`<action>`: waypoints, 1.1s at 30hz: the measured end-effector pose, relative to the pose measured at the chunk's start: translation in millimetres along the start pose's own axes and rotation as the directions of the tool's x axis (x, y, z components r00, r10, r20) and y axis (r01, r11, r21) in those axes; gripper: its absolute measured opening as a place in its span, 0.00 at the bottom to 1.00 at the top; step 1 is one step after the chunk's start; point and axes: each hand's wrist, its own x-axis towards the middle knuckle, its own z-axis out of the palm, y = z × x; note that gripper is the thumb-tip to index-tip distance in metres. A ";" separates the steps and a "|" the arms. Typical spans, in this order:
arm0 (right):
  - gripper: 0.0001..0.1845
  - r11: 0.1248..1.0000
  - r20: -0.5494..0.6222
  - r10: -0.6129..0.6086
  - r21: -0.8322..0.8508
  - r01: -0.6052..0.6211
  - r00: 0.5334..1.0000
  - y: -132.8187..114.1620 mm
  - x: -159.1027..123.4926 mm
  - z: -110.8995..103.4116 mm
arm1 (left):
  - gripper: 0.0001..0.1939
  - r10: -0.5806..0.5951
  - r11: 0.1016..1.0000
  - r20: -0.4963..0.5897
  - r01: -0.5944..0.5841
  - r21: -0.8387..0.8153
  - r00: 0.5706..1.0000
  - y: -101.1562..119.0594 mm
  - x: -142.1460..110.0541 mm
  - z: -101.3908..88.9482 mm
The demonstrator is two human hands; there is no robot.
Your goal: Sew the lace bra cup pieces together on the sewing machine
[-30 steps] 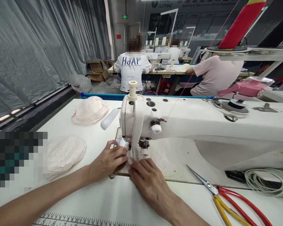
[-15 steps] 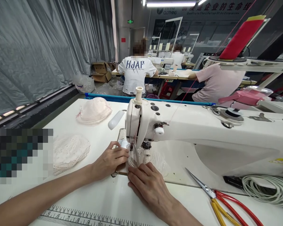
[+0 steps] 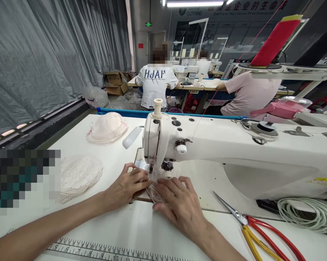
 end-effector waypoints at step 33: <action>0.22 0.981 0.223 -0.111 0.183 0.070 0.968 1.6 -9.7 -9.2 | 0.12 0.079 0.989 -0.023 -0.076 0.125 0.997 9.7 2.9 -6.9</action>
